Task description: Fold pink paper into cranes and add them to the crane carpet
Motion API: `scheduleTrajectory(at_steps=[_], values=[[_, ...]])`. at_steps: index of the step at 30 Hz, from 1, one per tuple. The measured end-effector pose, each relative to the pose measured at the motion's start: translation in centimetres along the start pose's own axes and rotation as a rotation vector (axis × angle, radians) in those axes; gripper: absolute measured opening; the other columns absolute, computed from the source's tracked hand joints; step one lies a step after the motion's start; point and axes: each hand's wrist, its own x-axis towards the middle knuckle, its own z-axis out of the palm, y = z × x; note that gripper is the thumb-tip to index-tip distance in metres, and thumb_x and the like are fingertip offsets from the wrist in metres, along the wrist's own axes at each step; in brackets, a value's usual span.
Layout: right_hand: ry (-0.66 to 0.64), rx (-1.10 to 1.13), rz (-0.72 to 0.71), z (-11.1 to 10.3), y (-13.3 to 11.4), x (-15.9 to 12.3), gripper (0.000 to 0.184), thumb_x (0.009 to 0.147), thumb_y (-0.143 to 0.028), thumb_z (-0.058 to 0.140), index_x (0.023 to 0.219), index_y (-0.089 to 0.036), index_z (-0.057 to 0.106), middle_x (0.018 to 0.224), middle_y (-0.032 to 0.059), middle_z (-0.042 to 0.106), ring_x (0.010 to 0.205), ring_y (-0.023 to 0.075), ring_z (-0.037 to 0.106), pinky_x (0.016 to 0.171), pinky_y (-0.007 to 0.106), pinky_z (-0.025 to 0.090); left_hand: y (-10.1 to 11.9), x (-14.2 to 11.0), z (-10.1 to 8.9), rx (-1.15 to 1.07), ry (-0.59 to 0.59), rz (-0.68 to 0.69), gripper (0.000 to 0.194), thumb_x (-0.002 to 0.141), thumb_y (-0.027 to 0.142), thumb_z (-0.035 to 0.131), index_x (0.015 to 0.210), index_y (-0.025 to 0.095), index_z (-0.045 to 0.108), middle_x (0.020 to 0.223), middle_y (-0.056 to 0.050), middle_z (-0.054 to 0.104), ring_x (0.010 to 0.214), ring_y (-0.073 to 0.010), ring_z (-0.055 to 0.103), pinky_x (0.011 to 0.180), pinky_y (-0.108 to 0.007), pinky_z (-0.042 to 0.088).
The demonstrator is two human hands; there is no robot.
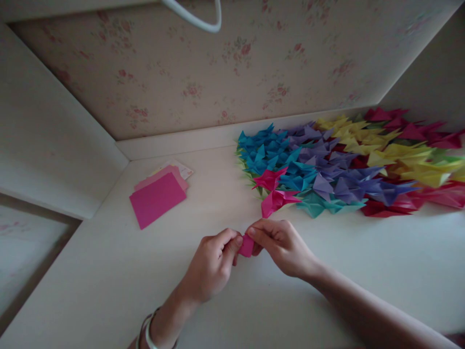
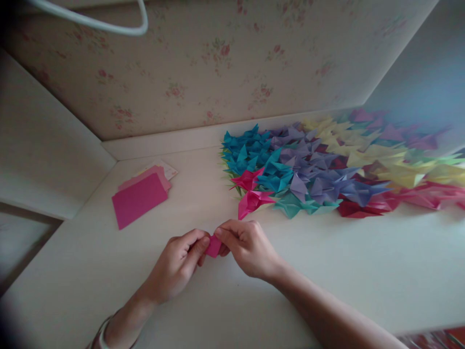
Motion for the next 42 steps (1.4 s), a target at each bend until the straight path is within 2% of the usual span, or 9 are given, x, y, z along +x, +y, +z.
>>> scheduleTrajectory(at_steps=[4,8,18,22,27,30,35,39,42], values=[[0.139,0.029,-0.010,0.1,0.5,0.4,0.031,0.095,-0.037,0.054,0.075,-0.016,0.066,0.065,0.0017,0.065,0.061,0.0145,0.061,0.057,0.024,0.045,-0.3,0.2,0.1,-0.059,0.017,-0.119,0.038,0.099,0.046,0.039,0.082,0.020,0.061,0.056,0.004,0.060,0.042,-0.0108,0.051,0.045,-0.020,0.037],[0.144,0.098,0.005,0.2,0.9,0.7,0.029,0.094,-0.038,0.056,0.079,-0.016,0.066,0.065,0.0011,0.062,0.062,0.0147,0.059,0.057,0.025,0.045,-0.5,0.3,-0.1,-0.064,0.016,-0.136,0.045,0.099,0.049,0.036,0.078,0.019,0.062,0.067,-0.001,0.070,0.047,-0.0127,0.058,0.048,-0.022,0.042],[0.173,0.237,0.010,0.9,0.7,0.9,0.034,0.091,-0.039,0.060,0.067,-0.015,0.061,0.059,-0.0016,0.055,0.055,0.0107,0.050,0.051,0.023,0.040,-0.6,0.1,0.1,-0.128,0.064,-0.123,0.042,0.098,0.048,0.040,0.072,0.019,0.056,0.052,0.002,0.061,0.043,-0.0116,0.052,0.044,-0.020,0.038],[0.196,0.437,0.097,1.1,1.0,1.0,0.027,0.086,-0.042,0.067,0.086,-0.016,0.065,0.061,-0.0023,0.060,0.057,0.0113,0.058,0.055,0.023,0.048,-0.9,0.4,0.1,-0.241,0.058,-0.146,0.042,0.096,0.049,0.044,0.073,0.018,0.058,0.060,0.000,0.065,0.048,-0.0113,0.055,0.046,-0.021,0.040],[0.080,0.593,0.126,1.0,0.7,0.7,0.045,0.085,-0.040,0.070,0.122,-0.020,0.056,0.067,-0.0034,0.067,0.061,0.0137,0.067,0.062,0.027,0.056,-0.9,0.7,-0.1,-0.373,0.065,-0.193,0.042,0.097,0.049,0.043,0.075,0.017,0.060,0.066,-0.001,0.066,0.048,-0.0105,0.054,0.045,-0.021,0.041],[0.071,0.565,0.143,0.8,0.5,0.5,0.039,0.083,-0.037,0.072,0.115,-0.016,0.060,0.063,-0.0019,0.068,0.058,0.0140,0.068,0.059,0.026,0.056,-0.6,0.4,-0.2,-0.323,0.079,-0.162,0.039,0.097,0.047,0.044,0.077,0.017,0.061,0.064,0.000,0.064,0.050,-0.0105,0.054,0.047,-0.021,0.041],[0.146,0.544,0.180,0.8,0.2,0.6,0.032,0.080,-0.036,0.075,0.099,-0.013,0.063,0.055,-0.0002,0.069,0.049,0.0124,0.064,0.050,0.022,0.052,-0.5,0.2,0.0,-0.200,0.123,-0.054,0.029,0.091,0.040,0.059,0.115,0.023,0.060,0.081,-0.002,0.069,0.066,-0.0145,0.063,0.055,-0.021,0.049],[0.126,0.577,0.176,0.8,0.4,0.5,0.031,0.082,-0.035,0.072,0.103,-0.015,0.062,0.055,-0.0018,0.068,0.049,0.0128,0.064,0.050,0.022,0.051,-0.6,0.2,0.2,-0.171,0.083,0.050,0.026,0.089,0.033,0.063,0.114,0.023,0.064,0.091,-0.004,0.071,0.071,-0.0145,0.065,0.060,-0.022,0.052],[0.092,0.481,0.130,0.7,0.7,0.2,0.030,0.090,-0.041,0.062,0.109,-0.018,0.063,0.063,-0.0001,0.069,0.058,0.0147,0.067,0.058,0.026,0.054,-0.6,0.2,0.0,-0.217,0.088,0.023,0.026,0.091,0.035,0.062,0.114,0.023,0.066,0.088,-0.003,0.071,0.067,-0.0129,0.063,0.059,-0.021,0.051]])
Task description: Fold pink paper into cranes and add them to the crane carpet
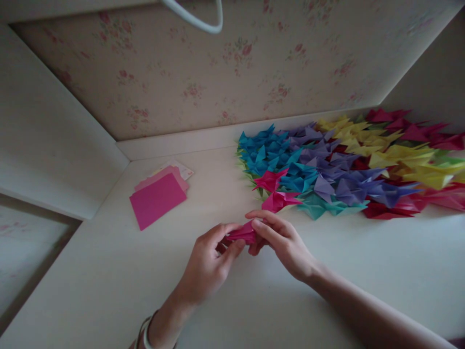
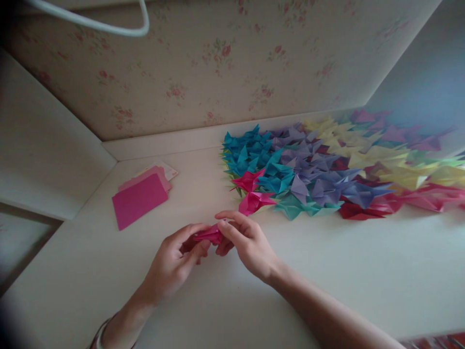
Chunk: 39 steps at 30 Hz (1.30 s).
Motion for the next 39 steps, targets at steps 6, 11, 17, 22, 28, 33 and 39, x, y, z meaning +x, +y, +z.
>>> scheduleTrajectory(at_steps=[6,11,17,22,28,33,39], values=[[0.002,-0.283,-0.192,-0.3,0.4,-0.4,0.030,0.094,-0.038,0.059,0.121,-0.025,0.060,0.099,0.0059,0.070,0.079,0.0167,0.067,0.068,0.030,0.056,0.0,0.2,-0.5,-0.184,0.057,-0.106,0.032,0.093,0.041,0.057,0.112,0.017,0.066,0.073,-0.003,0.069,0.060,-0.0134,0.061,0.051,-0.022,0.049],[0.022,-0.318,-0.360,-0.2,1.1,-0.3,0.018,0.092,-0.028,0.062,0.110,-0.025,0.063,0.106,0.0066,0.066,0.081,0.0168,0.068,0.062,0.027,0.057,-0.2,0.1,-0.2,-0.161,0.149,-0.053,0.028,0.094,0.038,0.056,0.116,0.020,0.054,0.072,0.001,0.068,0.056,-0.0131,0.063,0.050,-0.022,0.049],[0.005,-0.454,-0.465,-0.1,0.8,-0.2,0.013,0.090,-0.022,0.064,0.102,-0.023,0.070,0.100,0.0071,0.069,0.085,0.0182,0.068,0.064,0.026,0.057,-0.6,-0.1,-0.1,0.033,0.129,0.063,0.013,0.094,0.032,0.057,0.103,0.023,0.056,0.080,0.000,0.067,0.061,-0.0125,0.064,0.050,-0.020,0.049],[0.009,-0.539,-0.544,0.1,0.1,-0.2,0.013,0.091,-0.022,0.063,0.095,-0.023,0.075,0.098,0.0077,0.071,0.089,0.0206,0.067,0.077,0.031,0.056,-0.6,0.3,-0.3,0.266,0.193,0.320,0.012,0.092,0.021,0.059,0.099,0.023,0.069,0.104,-0.007,0.066,0.095,-0.0189,0.065,0.076,-0.027,0.055],[0.116,-0.486,-0.454,-0.1,-0.2,-0.2,0.013,0.091,-0.027,0.064,0.087,-0.023,0.075,0.099,0.0079,0.071,0.092,0.0222,0.067,0.078,0.032,0.055,-0.6,0.5,-0.8,0.109,0.195,0.131,0.017,0.092,0.029,0.059,0.086,0.020,0.071,0.096,-0.005,0.061,0.070,-0.0135,0.061,0.053,-0.020,0.054],[0.079,-0.483,-0.429,-0.1,0.2,0.0,0.012,0.091,-0.026,0.065,0.087,-0.024,0.076,0.101,0.0070,0.069,0.093,0.0205,0.066,0.079,0.029,0.054,-0.2,0.3,-0.3,0.213,0.193,0.226,0.010,0.093,0.024,0.058,0.093,0.019,0.068,0.096,-0.006,0.064,0.082,-0.0155,0.063,0.063,-0.021,0.053],[0.028,-0.468,-0.426,0.2,0.5,0.0,0.013,0.091,-0.026,0.064,0.090,-0.025,0.077,0.101,0.0064,0.069,0.094,0.0197,0.066,0.081,0.029,0.053,-0.4,0.4,-0.1,0.341,0.215,0.315,0.011,0.091,0.017,0.059,0.090,0.018,0.071,0.089,-0.006,0.065,0.082,-0.0158,0.064,0.072,-0.023,0.051]])
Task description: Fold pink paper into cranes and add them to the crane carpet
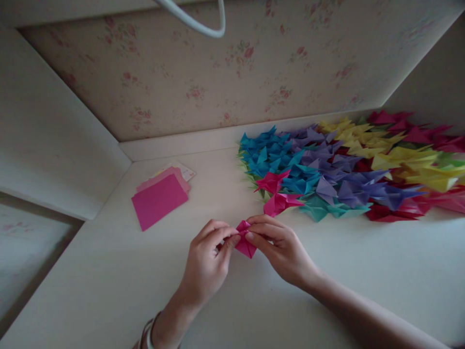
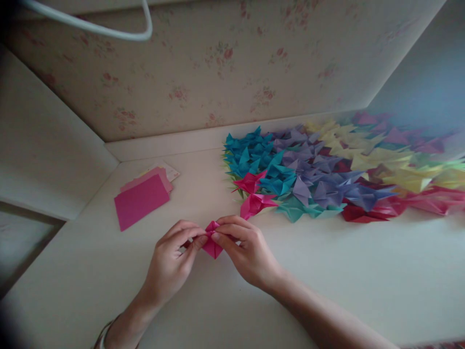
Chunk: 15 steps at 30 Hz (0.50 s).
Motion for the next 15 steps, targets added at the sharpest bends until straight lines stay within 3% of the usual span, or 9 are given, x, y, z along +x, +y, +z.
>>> scheduleTrajectory(at_steps=[8,15], values=[[0.044,0.080,0.046,0.11,-0.18,0.01,0.015,0.093,-0.030,0.061,0.090,-0.023,0.074,0.100,0.0080,0.069,0.095,0.0216,0.065,0.081,0.032,0.054,0.07,0.34,-0.14,-0.059,-0.038,-0.112,0.013,0.091,0.020,0.059,0.085,0.019,0.071,0.086,-0.004,0.066,0.076,-0.0153,0.063,0.064,-0.021,0.049],[0.034,-0.008,0.021,0.08,-0.24,0.01,0.016,0.096,-0.028,0.055,0.088,-0.022,0.068,0.102,0.0082,0.065,0.096,0.0211,0.063,0.069,0.029,0.054,-0.15,0.26,-0.19,-0.047,-0.019,-0.131,0.013,0.091,0.022,0.060,0.087,0.019,0.071,0.086,-0.004,0.066,0.077,-0.0157,0.063,0.063,-0.021,0.048]])
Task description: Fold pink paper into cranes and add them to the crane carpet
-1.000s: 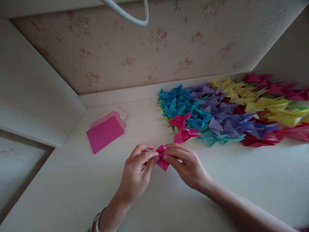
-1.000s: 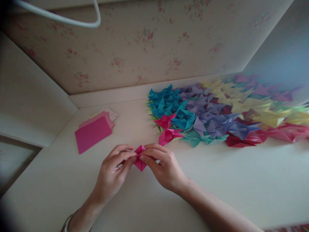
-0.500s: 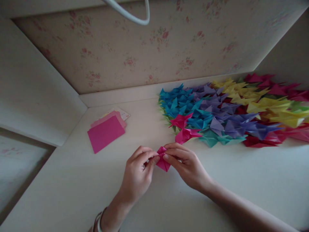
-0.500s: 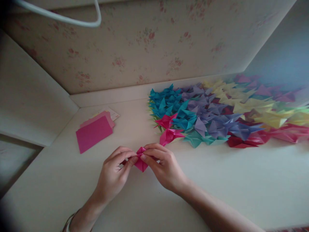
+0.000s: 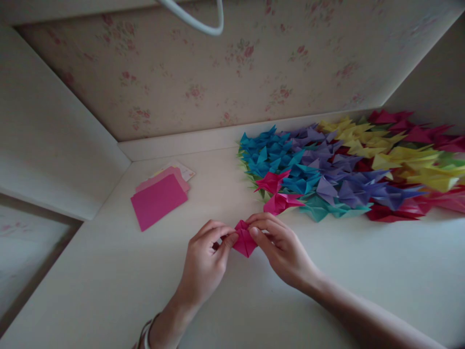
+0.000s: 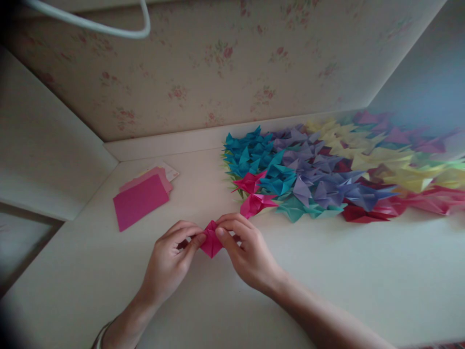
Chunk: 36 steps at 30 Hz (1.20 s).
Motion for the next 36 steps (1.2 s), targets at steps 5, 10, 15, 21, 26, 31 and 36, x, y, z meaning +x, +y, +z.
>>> scheduleTrajectory(at_steps=[5,10,15,21,26,31,36], values=[[0.001,-0.039,-0.020,0.1,0.0,-0.2,0.015,0.095,-0.023,0.056,0.087,-0.022,0.067,0.100,0.0079,0.064,0.092,0.0196,0.063,0.067,0.027,0.052,0.3,-0.2,0.1,-0.004,0.014,0.037,0.013,0.090,0.020,0.062,0.084,0.018,0.073,0.084,-0.004,0.067,0.075,-0.0154,0.063,0.065,-0.021,0.049],[0.035,-0.040,-0.032,0.4,0.1,-0.2,0.015,0.095,-0.022,0.054,0.087,-0.022,0.067,0.097,0.0081,0.065,0.090,0.0200,0.063,0.070,0.028,0.053,0.3,-0.4,0.3,-0.030,0.043,0.007,0.015,0.091,0.022,0.062,0.087,0.019,0.075,0.087,-0.005,0.068,0.079,-0.0158,0.064,0.072,-0.022,0.050],[0.044,-0.063,-0.068,0.4,0.1,-0.2,0.014,0.095,-0.022,0.055,0.087,-0.022,0.066,0.096,0.0083,0.065,0.091,0.0206,0.063,0.074,0.030,0.052,-0.1,-0.5,0.5,-0.198,0.087,-0.166,0.018,0.090,0.033,0.062,0.088,0.020,0.074,0.089,-0.003,0.066,0.067,-0.0137,0.061,0.060,-0.022,0.050],[0.032,-0.007,-0.001,0.6,0.4,-0.3,0.015,0.097,-0.024,0.052,0.088,-0.022,0.064,0.096,0.0073,0.063,0.084,0.0192,0.060,0.067,0.029,0.052,-0.3,-0.3,0.5,-0.279,0.153,-0.294,0.024,0.092,0.041,0.057,0.094,0.018,0.063,0.084,-0.002,0.066,0.063,-0.0134,0.063,0.057,-0.023,0.052],[0.075,-0.009,0.044,0.7,0.4,-0.2,0.017,0.099,-0.026,0.049,0.085,-0.021,0.058,0.088,0.0042,0.061,0.078,0.0172,0.056,0.070,0.029,0.047,-0.3,-0.9,0.9,-0.077,0.052,-0.209,0.020,0.096,0.039,0.051,0.099,0.020,0.057,0.084,-0.003,0.068,0.061,-0.0147,0.066,0.061,-0.026,0.052],[0.171,0.053,0.107,1.0,0.7,-0.1,0.020,0.101,-0.033,0.045,0.088,-0.021,0.055,0.079,0.0008,0.055,0.069,0.0148,0.050,0.062,0.027,0.043,0.0,-0.9,0.9,-0.080,0.023,-0.195,0.017,0.097,0.035,0.049,0.097,0.020,0.056,0.082,-0.001,0.066,0.059,-0.0134,0.066,0.058,-0.024,0.051],[0.290,0.143,0.168,0.8,1.2,0.2,0.023,0.101,-0.039,0.044,0.089,-0.022,0.052,0.074,-0.0021,0.053,0.064,0.0125,0.054,0.061,0.025,0.046,-0.3,-0.6,0.6,-0.146,0.097,-0.235,0.018,0.098,0.037,0.048,0.097,0.020,0.054,0.079,0.000,0.066,0.060,-0.0134,0.067,0.057,-0.025,0.052]])
